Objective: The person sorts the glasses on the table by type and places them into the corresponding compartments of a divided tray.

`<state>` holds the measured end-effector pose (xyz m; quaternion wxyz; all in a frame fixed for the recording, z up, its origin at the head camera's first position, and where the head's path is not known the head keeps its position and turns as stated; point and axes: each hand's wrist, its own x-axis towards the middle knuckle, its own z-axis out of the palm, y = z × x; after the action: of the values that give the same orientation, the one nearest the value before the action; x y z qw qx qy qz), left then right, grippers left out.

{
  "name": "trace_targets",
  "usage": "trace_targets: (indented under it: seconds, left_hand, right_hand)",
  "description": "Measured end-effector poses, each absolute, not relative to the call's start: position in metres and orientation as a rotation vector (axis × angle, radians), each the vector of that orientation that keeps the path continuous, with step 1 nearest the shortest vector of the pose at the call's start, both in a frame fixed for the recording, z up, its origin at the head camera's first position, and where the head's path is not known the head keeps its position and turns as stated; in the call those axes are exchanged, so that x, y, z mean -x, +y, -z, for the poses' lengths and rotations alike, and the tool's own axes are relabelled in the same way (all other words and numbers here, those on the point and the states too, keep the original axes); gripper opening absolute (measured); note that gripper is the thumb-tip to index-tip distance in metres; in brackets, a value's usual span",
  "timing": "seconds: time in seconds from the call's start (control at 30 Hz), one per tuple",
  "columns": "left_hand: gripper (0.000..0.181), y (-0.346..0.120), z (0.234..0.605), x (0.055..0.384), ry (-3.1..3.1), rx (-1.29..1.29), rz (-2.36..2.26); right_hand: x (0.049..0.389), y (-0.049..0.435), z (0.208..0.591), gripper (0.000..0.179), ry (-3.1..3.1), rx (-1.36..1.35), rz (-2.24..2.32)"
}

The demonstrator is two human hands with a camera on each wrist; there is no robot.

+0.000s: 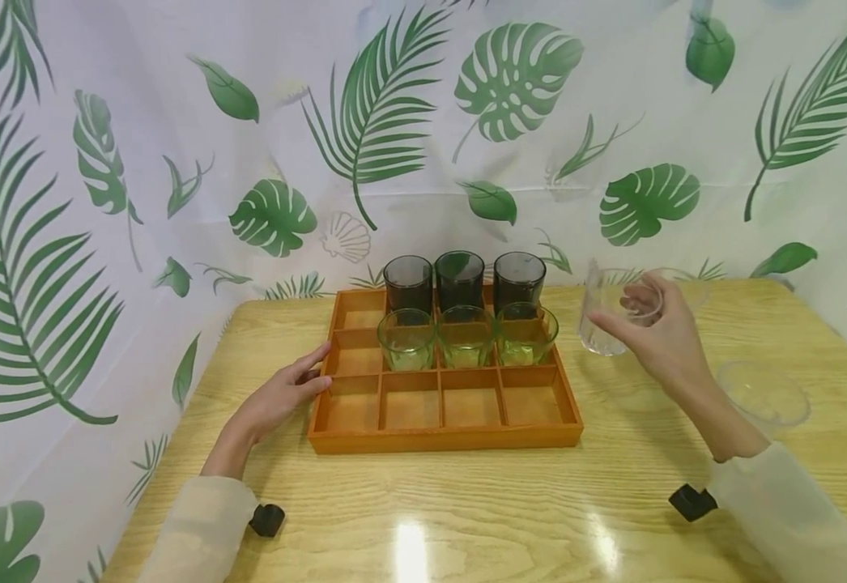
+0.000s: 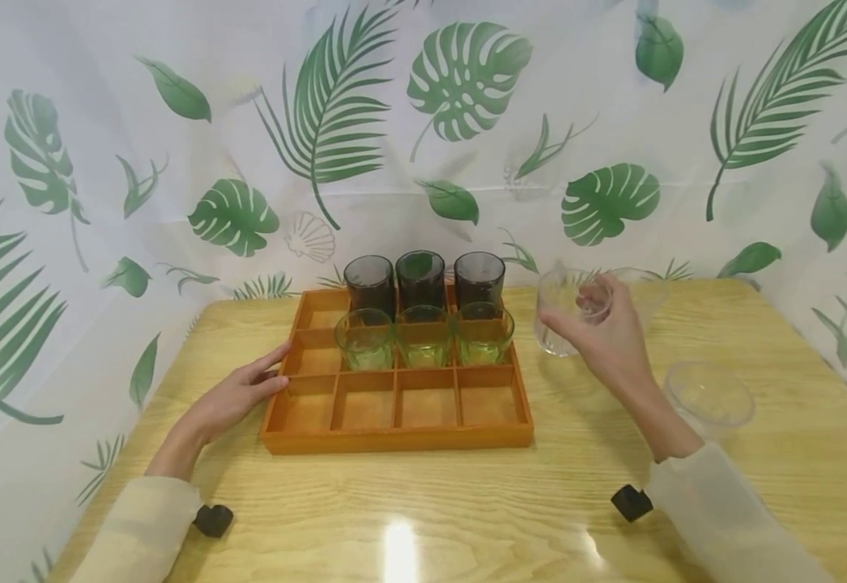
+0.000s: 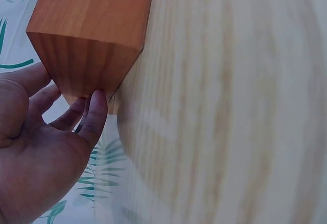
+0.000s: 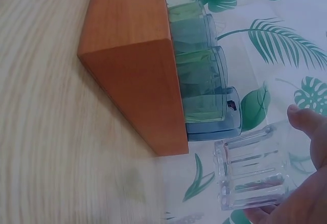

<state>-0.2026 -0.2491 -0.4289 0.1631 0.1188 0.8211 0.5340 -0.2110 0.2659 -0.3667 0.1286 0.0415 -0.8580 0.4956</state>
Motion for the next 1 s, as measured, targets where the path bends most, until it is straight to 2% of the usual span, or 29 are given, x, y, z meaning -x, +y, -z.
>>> trace_targets:
  seconds: [1.0]
  left_hand:
    - [0.067,-0.250,0.428,0.199,2.350,-0.348,-1.530]
  right_hand:
    - [0.181,0.268,0.369,0.089,-2.554,-0.212,-1.408]
